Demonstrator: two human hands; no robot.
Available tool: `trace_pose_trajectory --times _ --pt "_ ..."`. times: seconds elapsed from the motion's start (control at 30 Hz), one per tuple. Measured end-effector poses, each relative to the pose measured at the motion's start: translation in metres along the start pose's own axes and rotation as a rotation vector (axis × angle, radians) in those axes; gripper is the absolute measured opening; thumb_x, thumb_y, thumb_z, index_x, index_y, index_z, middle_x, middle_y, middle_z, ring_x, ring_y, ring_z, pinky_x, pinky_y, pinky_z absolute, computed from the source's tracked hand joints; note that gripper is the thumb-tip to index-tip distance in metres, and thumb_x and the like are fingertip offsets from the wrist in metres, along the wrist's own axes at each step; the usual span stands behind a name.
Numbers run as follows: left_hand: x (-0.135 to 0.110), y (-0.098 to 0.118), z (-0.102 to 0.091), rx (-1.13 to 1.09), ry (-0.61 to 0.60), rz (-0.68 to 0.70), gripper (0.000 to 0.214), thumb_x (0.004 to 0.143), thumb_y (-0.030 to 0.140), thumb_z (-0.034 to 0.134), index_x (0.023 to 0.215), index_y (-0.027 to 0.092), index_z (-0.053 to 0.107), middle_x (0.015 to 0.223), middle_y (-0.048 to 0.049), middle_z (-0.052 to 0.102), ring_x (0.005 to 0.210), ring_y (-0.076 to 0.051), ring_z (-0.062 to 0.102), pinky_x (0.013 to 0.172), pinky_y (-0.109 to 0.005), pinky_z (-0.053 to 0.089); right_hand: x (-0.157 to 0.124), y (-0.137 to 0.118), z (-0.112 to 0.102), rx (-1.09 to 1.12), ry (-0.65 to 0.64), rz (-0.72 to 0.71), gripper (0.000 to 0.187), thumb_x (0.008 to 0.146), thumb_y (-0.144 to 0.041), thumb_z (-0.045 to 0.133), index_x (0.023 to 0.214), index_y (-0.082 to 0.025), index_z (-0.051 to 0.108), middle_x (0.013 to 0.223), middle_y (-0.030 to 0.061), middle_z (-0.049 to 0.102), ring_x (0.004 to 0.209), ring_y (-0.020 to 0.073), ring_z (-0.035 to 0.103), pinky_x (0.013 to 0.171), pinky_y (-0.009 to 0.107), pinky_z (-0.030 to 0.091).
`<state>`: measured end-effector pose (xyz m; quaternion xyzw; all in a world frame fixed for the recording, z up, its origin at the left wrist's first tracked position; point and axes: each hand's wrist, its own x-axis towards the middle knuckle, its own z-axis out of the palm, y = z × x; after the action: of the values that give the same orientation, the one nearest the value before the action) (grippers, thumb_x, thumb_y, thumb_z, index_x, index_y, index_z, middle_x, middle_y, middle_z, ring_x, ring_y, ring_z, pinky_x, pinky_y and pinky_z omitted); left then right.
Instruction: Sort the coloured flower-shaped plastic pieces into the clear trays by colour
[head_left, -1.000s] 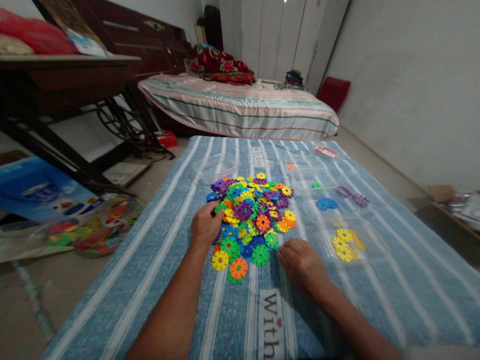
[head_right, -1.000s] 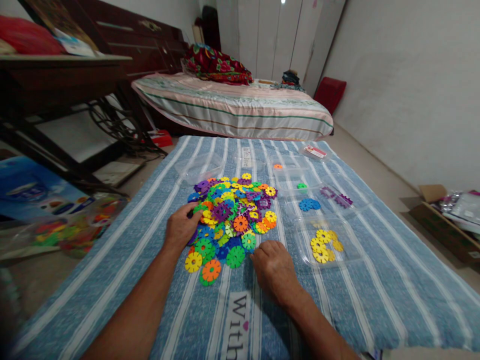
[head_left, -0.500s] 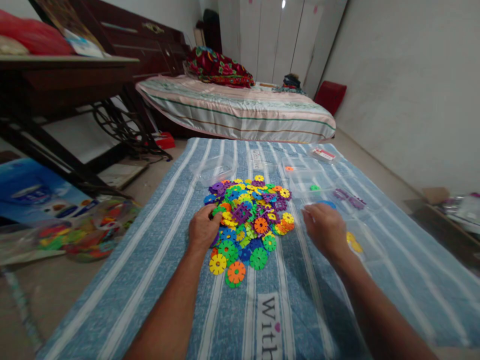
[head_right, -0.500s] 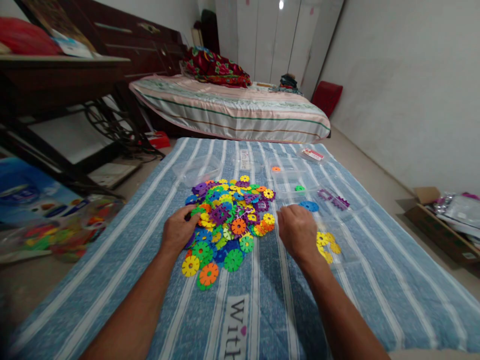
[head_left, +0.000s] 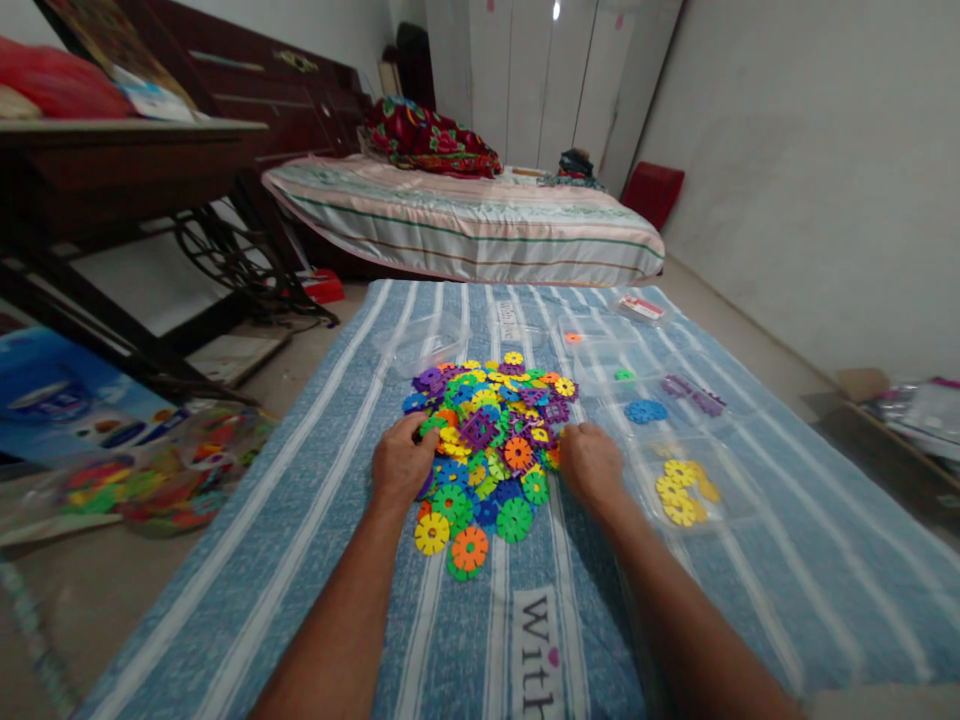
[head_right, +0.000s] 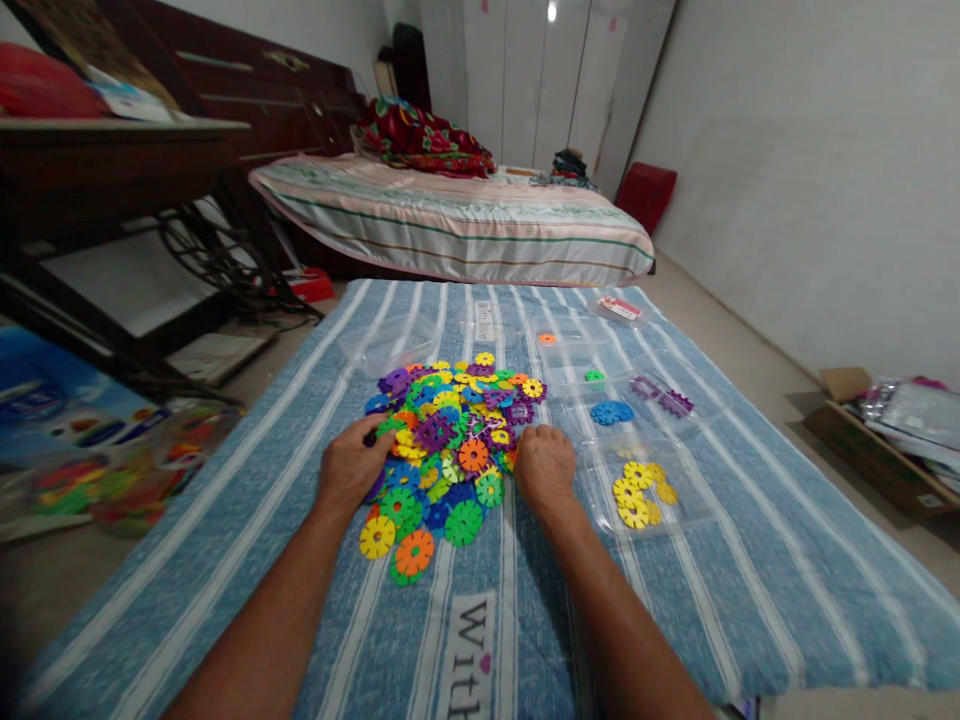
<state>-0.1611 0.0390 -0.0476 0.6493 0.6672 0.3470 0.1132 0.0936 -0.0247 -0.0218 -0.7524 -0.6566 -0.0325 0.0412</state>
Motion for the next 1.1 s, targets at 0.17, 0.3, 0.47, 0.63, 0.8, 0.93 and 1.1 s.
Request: trace_pose_trajectory --times 0.17,0.3,0.47,0.63,0.8,0.93,1.1 --pt "0.0 -0.001 0.001 0.003 -0.005 -0.009 0.025 0.076 0.032 0.055 0.095 0.023 0.069 0.108 -0.0027 0.073 0.098 -0.019 0.066 0.092 -0.028 0.049 -0.003 -0.004 -0.001 -0.025 -0.064 -0.013 0.022 0.093 -0.012 0.045 0.096 -0.013 0.066 0.094 0.0144 0.069 0.093 0.0236 0.064 0.073 0.029 0.043" --pt "0.001 -0.001 0.0 0.005 -0.026 -0.025 0.029 0.077 0.033 0.054 0.098 0.021 0.069 0.113 -0.0047 0.072 0.102 -0.02 0.066 0.095 -0.029 0.048 -0.006 -0.003 -0.003 -0.014 -0.041 -0.007 0.022 0.093 -0.011 0.043 0.097 -0.014 0.064 0.092 0.0127 0.069 0.086 0.0215 0.065 0.069 0.028 0.041" --pt "0.0 0.0 0.0 0.003 -0.026 -0.019 0.029 0.077 0.032 0.054 0.099 0.021 0.069 0.113 -0.005 0.072 0.104 -0.021 0.065 0.096 -0.03 0.047 -0.009 0.003 0.001 0.024 0.055 -0.035 0.021 0.092 -0.011 0.046 0.103 -0.016 0.063 0.09 0.0095 0.07 0.082 0.0191 0.064 0.066 0.025 0.038" --pt "0.0 0.001 0.0 0.006 -0.026 -0.013 0.027 0.077 0.031 0.054 0.097 0.021 0.069 0.111 -0.0044 0.072 0.103 -0.02 0.065 0.094 -0.029 0.048 -0.016 0.013 0.004 0.087 0.237 -0.067 0.026 0.09 -0.01 0.044 0.105 -0.016 0.065 0.086 0.0086 0.07 0.077 0.0175 0.062 0.064 0.024 0.037" --pt "0.0 0.001 0.0 0.005 -0.01 -0.007 0.026 0.077 0.031 0.053 0.095 0.022 0.069 0.111 -0.0046 0.073 0.104 -0.021 0.065 0.095 -0.03 0.048 -0.027 0.04 -0.011 0.202 0.446 -0.061 0.032 0.093 -0.015 0.037 0.101 -0.014 0.068 0.081 0.0086 0.071 0.074 0.0174 0.063 0.065 0.024 0.039" --pt "0.0 0.002 0.0 -0.002 -0.006 -0.003 0.025 0.076 0.031 0.053 0.094 0.022 0.069 0.11 -0.0042 0.073 0.104 -0.02 0.065 0.094 -0.029 0.048 -0.038 0.075 -0.028 0.171 0.481 0.037 0.029 0.092 -0.022 0.042 0.099 -0.017 0.069 0.078 0.0076 0.072 0.066 0.0173 0.063 0.059 0.025 0.037" --pt "0.0 0.001 0.001 0.003 -0.002 0.0 0.026 0.076 0.03 0.053 0.094 0.023 0.069 0.111 -0.0038 0.073 0.105 -0.021 0.065 0.094 -0.029 0.048 -0.051 0.1 -0.036 0.008 0.404 0.184 0.022 0.09 -0.026 0.051 0.098 -0.018 0.07 0.082 0.0087 0.072 0.064 0.0197 0.062 0.056 0.026 0.034"
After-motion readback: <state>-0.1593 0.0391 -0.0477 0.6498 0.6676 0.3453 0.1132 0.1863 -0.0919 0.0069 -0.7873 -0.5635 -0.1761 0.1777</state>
